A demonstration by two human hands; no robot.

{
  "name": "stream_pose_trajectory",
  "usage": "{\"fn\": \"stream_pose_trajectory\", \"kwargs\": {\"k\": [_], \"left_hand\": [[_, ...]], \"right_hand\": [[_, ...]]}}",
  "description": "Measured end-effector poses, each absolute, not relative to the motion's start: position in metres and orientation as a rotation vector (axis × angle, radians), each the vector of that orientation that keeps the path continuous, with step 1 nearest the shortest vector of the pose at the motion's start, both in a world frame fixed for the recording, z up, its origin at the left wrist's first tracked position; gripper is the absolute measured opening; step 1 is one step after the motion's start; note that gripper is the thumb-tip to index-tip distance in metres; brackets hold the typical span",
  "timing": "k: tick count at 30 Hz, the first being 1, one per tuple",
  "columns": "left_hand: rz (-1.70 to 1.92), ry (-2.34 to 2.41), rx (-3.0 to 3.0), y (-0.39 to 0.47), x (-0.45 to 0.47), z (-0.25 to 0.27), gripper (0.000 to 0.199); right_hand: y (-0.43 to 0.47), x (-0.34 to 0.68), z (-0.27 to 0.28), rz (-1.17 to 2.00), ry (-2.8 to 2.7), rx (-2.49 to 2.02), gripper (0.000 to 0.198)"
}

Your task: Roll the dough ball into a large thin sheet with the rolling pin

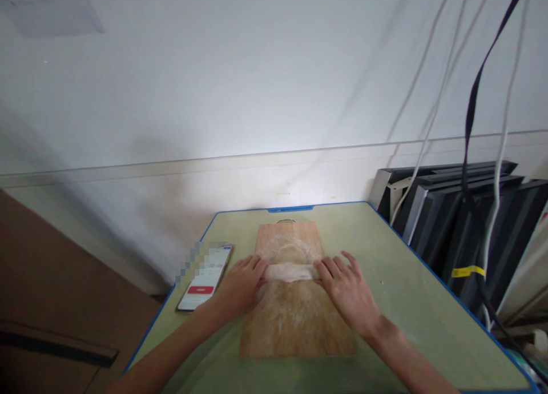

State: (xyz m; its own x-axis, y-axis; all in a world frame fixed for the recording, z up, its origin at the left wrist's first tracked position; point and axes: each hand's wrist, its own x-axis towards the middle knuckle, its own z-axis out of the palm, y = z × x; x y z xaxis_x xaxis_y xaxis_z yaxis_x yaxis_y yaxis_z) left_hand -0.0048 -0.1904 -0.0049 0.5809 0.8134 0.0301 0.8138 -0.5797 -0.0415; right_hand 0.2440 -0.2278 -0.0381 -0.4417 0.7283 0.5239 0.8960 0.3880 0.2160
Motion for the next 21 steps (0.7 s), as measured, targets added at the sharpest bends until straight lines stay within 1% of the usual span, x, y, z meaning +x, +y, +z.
{"fn": "stream_pose_trajectory", "kwargs": {"k": [4, 5, 10, 16, 18, 21], "left_hand": [[-0.024, -1.437, -2.721, -0.182, 0.001, -0.003, 0.018], [-0.027, -1.456, -2.711, -0.181, 0.003, -0.006, 0.021], [-0.101, -1.552, -2.670, -0.170, 0.012, -0.014, 0.041], [0.012, -1.705, -2.612, -0.142, 0.019, -0.009, 0.066], [0.043, -1.700, -2.625, -0.136, 0.020, -0.008, 0.068], [0.100, -1.651, -2.691, -0.127, 0.018, -0.007, 0.062]], "right_hand": [[-0.216, 0.240, -0.041, -0.681, -2.293, -1.496, 0.018], [-0.212, 0.240, -0.045, -0.674, -2.297, -1.498, 0.017], [-0.193, 0.240, -0.055, -0.520, -2.335, -1.503, 0.031], [-0.167, 0.235, -0.030, -0.188, -2.455, -1.776, 0.047], [-0.158, 0.233, -0.022, -0.094, -2.480, -1.881, 0.053], [-0.147, 0.230, -0.010, -0.003, -2.506, -1.987, 0.062]]}}
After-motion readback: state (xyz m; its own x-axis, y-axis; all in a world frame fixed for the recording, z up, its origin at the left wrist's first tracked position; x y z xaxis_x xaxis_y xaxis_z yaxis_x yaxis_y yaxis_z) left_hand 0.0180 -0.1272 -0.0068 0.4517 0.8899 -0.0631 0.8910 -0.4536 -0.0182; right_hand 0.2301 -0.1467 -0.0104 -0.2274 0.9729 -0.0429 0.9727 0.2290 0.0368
